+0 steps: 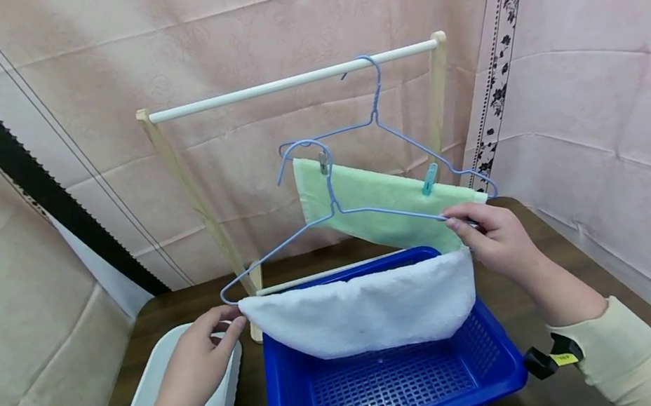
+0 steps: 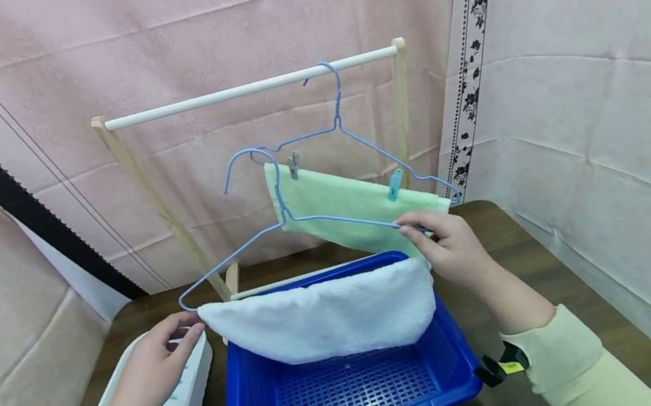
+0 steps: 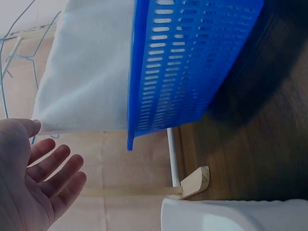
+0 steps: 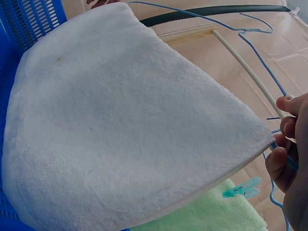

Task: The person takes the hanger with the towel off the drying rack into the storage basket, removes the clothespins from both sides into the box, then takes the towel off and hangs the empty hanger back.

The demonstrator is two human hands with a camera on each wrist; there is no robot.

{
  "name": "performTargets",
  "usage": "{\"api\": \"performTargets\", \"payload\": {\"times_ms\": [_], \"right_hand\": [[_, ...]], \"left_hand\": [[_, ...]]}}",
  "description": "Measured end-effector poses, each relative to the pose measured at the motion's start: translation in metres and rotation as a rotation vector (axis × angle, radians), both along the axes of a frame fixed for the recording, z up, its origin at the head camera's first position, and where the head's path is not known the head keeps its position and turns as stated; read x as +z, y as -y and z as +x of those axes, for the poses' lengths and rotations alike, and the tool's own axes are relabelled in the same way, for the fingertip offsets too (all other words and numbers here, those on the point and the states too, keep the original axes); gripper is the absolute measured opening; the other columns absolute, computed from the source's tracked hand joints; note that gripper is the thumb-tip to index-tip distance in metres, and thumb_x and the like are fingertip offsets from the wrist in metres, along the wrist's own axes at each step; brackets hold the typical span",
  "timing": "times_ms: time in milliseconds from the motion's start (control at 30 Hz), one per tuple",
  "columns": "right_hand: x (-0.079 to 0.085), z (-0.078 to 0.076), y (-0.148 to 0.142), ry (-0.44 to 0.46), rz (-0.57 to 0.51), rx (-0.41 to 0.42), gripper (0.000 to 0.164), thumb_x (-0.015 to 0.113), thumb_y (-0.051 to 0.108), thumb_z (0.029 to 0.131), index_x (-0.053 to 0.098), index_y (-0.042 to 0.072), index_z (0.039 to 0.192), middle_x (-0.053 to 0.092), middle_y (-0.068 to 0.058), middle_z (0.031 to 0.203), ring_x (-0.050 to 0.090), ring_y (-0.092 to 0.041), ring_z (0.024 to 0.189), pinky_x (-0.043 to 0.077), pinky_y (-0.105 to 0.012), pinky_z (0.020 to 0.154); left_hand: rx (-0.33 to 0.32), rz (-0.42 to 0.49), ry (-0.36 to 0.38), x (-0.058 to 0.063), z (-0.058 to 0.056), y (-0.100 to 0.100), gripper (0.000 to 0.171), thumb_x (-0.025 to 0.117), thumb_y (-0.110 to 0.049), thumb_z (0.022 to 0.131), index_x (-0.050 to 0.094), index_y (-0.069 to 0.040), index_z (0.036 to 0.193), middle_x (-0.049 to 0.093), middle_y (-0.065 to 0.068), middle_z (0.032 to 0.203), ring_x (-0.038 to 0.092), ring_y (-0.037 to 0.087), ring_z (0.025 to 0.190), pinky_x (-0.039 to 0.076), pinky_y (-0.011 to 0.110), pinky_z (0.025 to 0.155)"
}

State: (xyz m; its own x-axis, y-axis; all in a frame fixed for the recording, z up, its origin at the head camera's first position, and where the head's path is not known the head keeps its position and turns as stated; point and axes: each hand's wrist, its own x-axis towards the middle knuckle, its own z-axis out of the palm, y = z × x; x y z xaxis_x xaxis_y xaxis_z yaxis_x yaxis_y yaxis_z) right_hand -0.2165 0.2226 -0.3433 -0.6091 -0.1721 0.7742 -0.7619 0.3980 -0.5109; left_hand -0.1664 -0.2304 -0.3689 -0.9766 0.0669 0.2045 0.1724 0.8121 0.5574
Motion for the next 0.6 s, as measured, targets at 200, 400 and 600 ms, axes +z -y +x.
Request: {"api": "performTargets", "payload": {"times_ms": [200,400,600], "right_hand": [[-0.001,0.0,-0.001,0.002,0.003,-0.009,0.023,0.063,-0.015,0.087,0.071,0.0,0.102,0.055,0.006,0.07,0.04,-0.004,0.047,0.036,-0.021,0.043],[0.001,0.002,0.0,0.002,0.007,-0.007,0.025,0.061,-0.017,0.086,0.071,0.0,0.102,0.055,0.006,0.067,0.039,-0.004,0.047,0.036,-0.021,0.043],[0.001,0.003,0.0,0.014,0.005,-0.012,0.024,0.061,-0.015,0.088,0.071,0.001,0.102,0.052,0.007,0.066,0.038,-0.005,0.047,0.036,-0.022,0.043]], "left_hand": [[0.024,0.047,0.035,0.001,0.0,-0.006,0.05,0.049,-0.053,0.1,0.062,-0.013,0.127,0.066,0.008,0.122,0.063,0.028,0.109,0.054,0.048,0.087],[0.037,0.081,0.038,-0.002,0.0,-0.009,0.046,0.052,-0.05,0.1,0.063,-0.012,0.124,0.068,0.007,0.116,0.064,0.027,0.104,0.055,0.047,0.084],[0.052,0.103,0.001,-0.002,-0.002,-0.012,0.038,0.056,-0.044,0.1,0.066,-0.011,0.118,0.069,0.006,0.11,0.064,0.024,0.102,0.055,0.045,0.084]]}}
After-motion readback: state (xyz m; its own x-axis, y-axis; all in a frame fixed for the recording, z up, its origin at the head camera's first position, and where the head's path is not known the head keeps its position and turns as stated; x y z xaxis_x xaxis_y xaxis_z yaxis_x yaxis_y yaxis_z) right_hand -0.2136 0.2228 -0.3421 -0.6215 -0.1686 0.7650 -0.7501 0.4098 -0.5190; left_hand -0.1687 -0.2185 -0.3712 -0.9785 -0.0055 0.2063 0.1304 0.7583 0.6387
